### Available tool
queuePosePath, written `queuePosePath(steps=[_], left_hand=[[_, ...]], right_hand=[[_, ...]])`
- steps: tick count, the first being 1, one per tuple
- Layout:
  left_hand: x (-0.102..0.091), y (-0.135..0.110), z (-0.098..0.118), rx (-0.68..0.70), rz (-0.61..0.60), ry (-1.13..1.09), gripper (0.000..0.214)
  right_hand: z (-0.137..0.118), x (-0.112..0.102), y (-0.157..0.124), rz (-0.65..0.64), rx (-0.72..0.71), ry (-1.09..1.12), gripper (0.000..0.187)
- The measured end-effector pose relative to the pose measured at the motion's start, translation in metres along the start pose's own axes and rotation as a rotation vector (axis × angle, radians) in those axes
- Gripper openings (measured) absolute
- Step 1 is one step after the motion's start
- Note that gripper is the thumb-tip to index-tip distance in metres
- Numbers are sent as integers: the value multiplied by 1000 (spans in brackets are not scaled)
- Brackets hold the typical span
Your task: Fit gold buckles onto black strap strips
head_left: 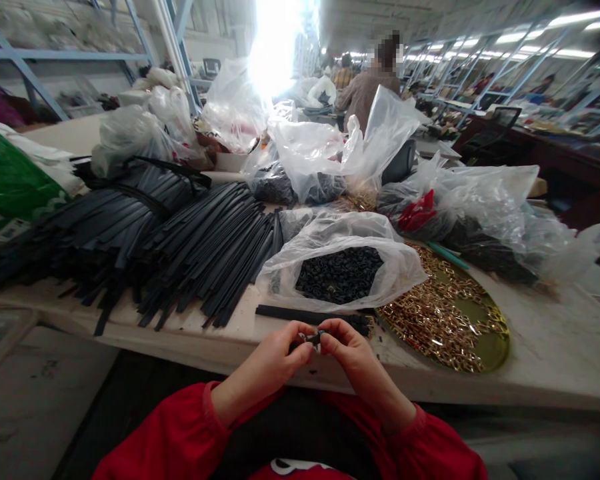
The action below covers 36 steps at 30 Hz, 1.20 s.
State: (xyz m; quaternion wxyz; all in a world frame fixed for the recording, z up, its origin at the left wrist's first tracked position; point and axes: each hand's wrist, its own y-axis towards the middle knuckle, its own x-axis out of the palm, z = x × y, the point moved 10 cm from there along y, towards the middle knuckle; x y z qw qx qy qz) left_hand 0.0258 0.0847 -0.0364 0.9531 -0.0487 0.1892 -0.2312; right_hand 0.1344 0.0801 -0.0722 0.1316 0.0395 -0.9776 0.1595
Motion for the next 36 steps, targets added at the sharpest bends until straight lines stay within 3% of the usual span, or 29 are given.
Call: queuePosePath(steps=[3,8,11,14,22,26,28,33,36], left_hand=[[-4,-3,5,17,23,-37,28],[-10,-4,-1,-32,90,-24,21],[-10,-5,-8,-75,70,-40,20],[-11,-7,-9,-82,73,-25,20],[-15,-12,-2,-68,85,148,15],[-12,-12,-3,-106,47,75,19],[-9,-12,-3,-119,20,-32,19],[-1,-13,-7,-178,-39,-392,21],[2,-13,-12,-210,-45,-500,22]], right_hand=[[3,4,-1,-24,17,27,24],[4,17,-9,-63,5,7,26],[5,14,-14,-48,30,98,35],[13,14,-17,-43,89,189,28],[33,33,-18,-171,218,266,28],[33,36,-20,-218,244,270,32],[25,28,-16,-167,178,205,30],[2,-3,-5,107,-63,-133,26],[-6,-5,-5,140,-144,-251,21]])
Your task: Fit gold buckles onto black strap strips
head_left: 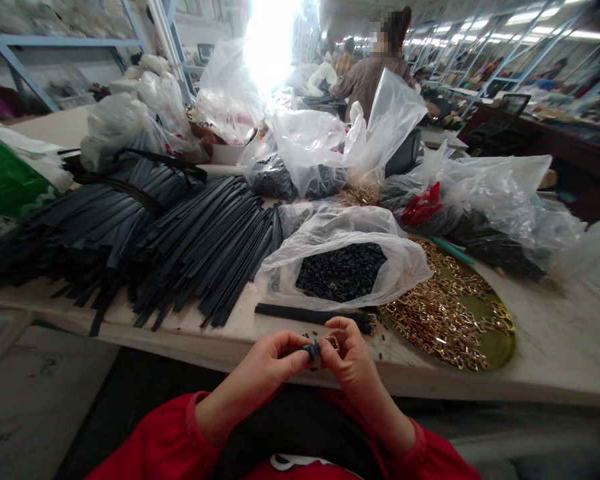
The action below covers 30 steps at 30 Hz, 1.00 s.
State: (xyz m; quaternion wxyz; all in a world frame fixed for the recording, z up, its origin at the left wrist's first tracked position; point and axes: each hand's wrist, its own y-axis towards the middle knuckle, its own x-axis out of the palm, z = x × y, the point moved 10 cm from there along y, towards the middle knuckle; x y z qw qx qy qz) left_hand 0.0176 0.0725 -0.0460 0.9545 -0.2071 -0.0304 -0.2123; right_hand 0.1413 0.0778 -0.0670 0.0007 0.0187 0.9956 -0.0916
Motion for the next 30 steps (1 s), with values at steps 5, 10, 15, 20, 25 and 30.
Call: queuePosePath(steps=[5,10,15,20,25,30], left_hand=[[1,0,-10,-43,-7,-86,26],[10,-8,-11,-104,-50,-187,28],[11,-11,-18,-148,-39,-150,32],[12,-6,-27,-100,-37,-65,35],[14,-9,-28,-129,-91,-28,31],[12,-15,-24,-175,-68,86,25]], right_hand=[[1,17,-6,-222,76,10,21],[10,29,-15,-323,290,283,31],[11,24,-18,-295,256,134,27],[-31,14,-23,-208,-212,-447,11],[-25,17,-31,-372,-71,-356,15],[-17,12,-36,-442,12,-283,17]])
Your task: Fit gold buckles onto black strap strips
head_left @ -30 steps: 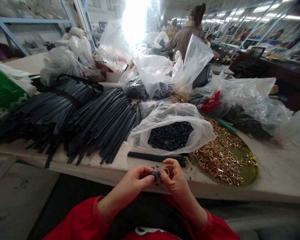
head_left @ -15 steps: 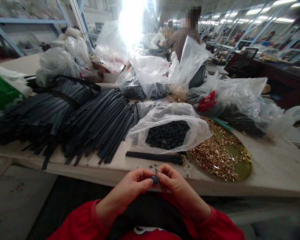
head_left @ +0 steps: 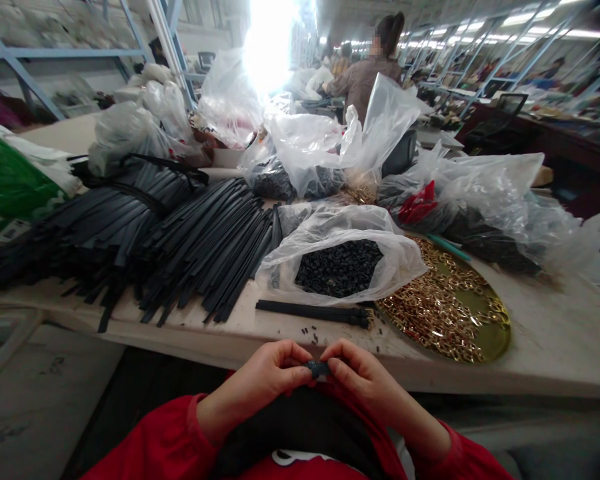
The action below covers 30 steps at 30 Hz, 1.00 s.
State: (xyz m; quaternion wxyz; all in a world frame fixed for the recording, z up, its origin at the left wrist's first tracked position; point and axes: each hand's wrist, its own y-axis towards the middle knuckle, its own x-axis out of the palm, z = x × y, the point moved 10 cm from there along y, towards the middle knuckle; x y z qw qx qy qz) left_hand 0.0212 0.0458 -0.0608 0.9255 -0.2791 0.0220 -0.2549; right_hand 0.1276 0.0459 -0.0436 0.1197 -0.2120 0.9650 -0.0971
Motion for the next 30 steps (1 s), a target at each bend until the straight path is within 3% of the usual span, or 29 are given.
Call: queuePosePath(steps=[5,11,14,23,30], left_hand=[[4,2,7,38,41,171,18],[14,2,2,15,-131,371,24],[13,2,-2,4,-149,499,26],[23,14,14,92,-154,605,23],[29,27,31,227,-114,905,25]], right_hand=[[1,5,-7,13,-69,-182,13],[-6,5,-14,32,-130,-353,12],[-4,9,-12,-1,-159,-442,10],[3,0,-10,59,-190,-422,11],[9,-14,-4,167,-198,-425,14]])
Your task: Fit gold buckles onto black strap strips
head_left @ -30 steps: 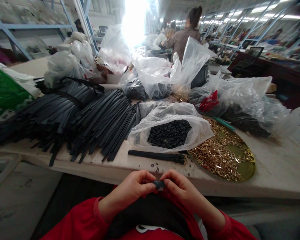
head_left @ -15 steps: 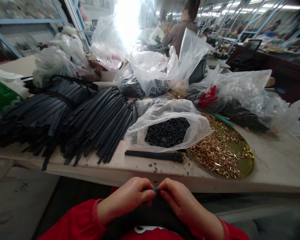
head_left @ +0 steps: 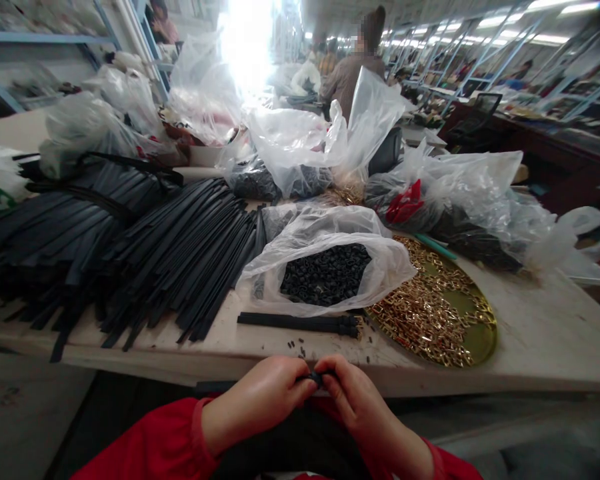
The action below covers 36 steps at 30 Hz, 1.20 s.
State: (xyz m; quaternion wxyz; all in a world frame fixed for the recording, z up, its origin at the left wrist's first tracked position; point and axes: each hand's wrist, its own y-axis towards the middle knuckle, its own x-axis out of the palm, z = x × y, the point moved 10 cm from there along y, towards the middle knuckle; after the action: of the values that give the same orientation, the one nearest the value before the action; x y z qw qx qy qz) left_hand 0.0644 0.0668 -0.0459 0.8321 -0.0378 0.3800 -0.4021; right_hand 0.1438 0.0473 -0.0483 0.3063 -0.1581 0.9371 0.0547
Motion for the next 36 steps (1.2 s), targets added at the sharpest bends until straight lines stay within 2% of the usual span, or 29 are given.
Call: queuePosePath(steps=[2,4,8,12,14,15,16,17,20,22,25,30,36], left_hand=[[-6,9,7,41,45,111,25],[-17,21,9,44,113,204,24],[-48,38,-2,-1,343,343,18],[-76,30,-12,49,539,431,11],[-98,19,-32,-50,594,489,17],[-113,11,-48,-155,620,537,21],[-132,1,-68,-321,663,595,25],[-149,-7,-83,-403,691,615,27],[-184,-15,-121,-546,703,627,26],[-191,-11,-138,-597,677,611,21],[-188,-3,-149,-636,642,574,21],[-182,-2,-150,-675,618,488,31],[-188,-8,-150,-668,640,389,31]], right_hand=[[6,-11,3,55,3,-10,16],[18,-31,9,140,45,-86,18],[54,-75,26,317,146,-416,23],[72,-85,43,363,92,-690,25],[74,-85,45,390,66,-750,25],[74,-84,45,402,56,-764,25],[73,-84,44,413,47,-771,26],[72,-84,43,422,37,-772,26],[67,-86,40,449,12,-776,28],[62,-89,38,476,0,-784,29],[50,-90,32,506,-28,-783,28],[25,-84,23,511,-72,-748,26],[-7,-66,28,460,-137,-667,20]])
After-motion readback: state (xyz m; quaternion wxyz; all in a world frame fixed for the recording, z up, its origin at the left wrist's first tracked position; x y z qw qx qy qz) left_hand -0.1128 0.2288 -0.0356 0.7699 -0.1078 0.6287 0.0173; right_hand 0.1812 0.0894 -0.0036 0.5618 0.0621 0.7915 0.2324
